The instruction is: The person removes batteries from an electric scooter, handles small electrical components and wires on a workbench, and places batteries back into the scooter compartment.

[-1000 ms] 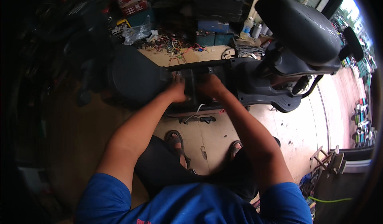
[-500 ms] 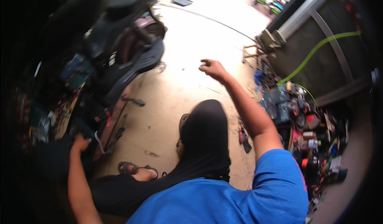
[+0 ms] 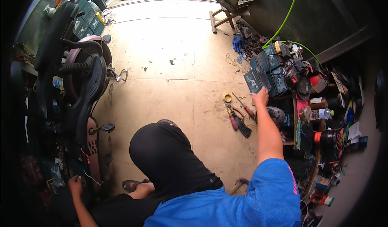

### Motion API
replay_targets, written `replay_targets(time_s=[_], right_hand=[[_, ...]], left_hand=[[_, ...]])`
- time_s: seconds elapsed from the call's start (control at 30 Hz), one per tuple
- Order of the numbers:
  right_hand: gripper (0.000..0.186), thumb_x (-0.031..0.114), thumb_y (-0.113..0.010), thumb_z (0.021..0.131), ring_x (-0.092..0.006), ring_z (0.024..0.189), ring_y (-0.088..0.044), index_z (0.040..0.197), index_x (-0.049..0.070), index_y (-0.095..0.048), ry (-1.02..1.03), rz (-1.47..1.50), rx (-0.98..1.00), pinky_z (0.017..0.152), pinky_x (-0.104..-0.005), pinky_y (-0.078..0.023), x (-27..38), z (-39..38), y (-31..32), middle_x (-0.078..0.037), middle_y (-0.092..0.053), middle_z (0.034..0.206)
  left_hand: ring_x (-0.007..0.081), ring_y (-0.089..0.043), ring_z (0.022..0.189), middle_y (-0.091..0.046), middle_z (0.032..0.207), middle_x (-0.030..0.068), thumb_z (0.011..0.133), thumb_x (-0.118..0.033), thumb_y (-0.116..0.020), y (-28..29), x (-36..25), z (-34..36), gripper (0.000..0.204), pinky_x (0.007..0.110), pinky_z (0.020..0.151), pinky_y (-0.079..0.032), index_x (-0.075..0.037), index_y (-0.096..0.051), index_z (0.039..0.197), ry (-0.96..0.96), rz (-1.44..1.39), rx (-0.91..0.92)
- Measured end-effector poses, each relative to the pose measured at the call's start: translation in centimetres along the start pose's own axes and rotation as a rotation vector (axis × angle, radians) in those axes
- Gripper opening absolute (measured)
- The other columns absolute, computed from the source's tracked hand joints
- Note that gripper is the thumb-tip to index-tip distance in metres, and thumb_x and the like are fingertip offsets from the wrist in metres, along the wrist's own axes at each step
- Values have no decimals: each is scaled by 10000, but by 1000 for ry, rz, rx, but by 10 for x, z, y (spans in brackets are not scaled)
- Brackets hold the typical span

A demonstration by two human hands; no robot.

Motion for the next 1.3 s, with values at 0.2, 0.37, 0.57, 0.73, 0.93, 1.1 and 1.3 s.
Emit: replay_targets(time_s=[0.2,0.37,0.57,0.73,0.93,1.1,1.3], right_hand=[[770,241,-871,753,-403,1324,-551,1375,24,-472,64,25,88,1112,-463,-470,18,80,5,-204,-545,1427],[880,270,-916,698,-400,1335,-557,1404,40,-444,-19,-146,140,1104,-467,-491,21,132,-33,-210,-558,1425],[937,264,-984,599,-379,1309,-594,1387,63,-520,-38,-401,324,1065,-454,-535,59,140,-17,-166,-591,1431],[873,238,-971,580,-371,1199,-670,1294,-18,-539,-97,-288,243,1014,-452,-558,49,146,-30,-219,-688,1270],[709,182,-904,617,-417,1150,-667,1200,10,-537,85,-304,131,1003,-455,-553,95,89,-21,-235,-657,1241],[590,117,-854,657,-420,1123,-668,1149,25,-541,345,-278,121,981,-462,-558,163,42,-17,-220,-664,1187],[406,58,-791,618,-448,944,-652,966,48,-584,934,-90,154,827,-505,-557,264,-35,-48,-217,-647,955]], left_hand=[[314,-730,1048,-743,1114,234,960,-93,-635,16,-101,-20,275,393,939,-545,73,-706,1168,-34,36,-145],[365,-734,1020,-750,1059,237,929,-92,-659,9,-164,-26,256,400,908,-554,56,-728,1126,-119,120,-136],[386,-733,974,-748,1015,225,886,-89,-685,10,-144,-51,226,412,861,-562,31,-744,1068,-29,143,-90],[401,-724,956,-743,1011,227,891,-112,-686,9,-164,-51,231,427,840,-560,23,-746,1069,-38,84,-52],[391,-716,948,-749,995,190,873,-130,-712,2,-183,-63,225,440,830,-564,-38,-760,1073,-78,178,53],[379,-715,940,-754,1006,166,880,-160,-734,1,-204,-60,217,459,830,-567,-73,-764,1076,-231,217,46],[373,-703,925,-743,971,155,877,-158,-737,-3,-258,-61,221,466,809,-556,-69,-747,1080,-444,174,-21]])
Point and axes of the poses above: each hand's wrist, its own z-axis towards the middle knuckle, its own y-axis out of the back of the hand, x = y × z, the point moved 6 cm from there along z, towards the middle knuckle
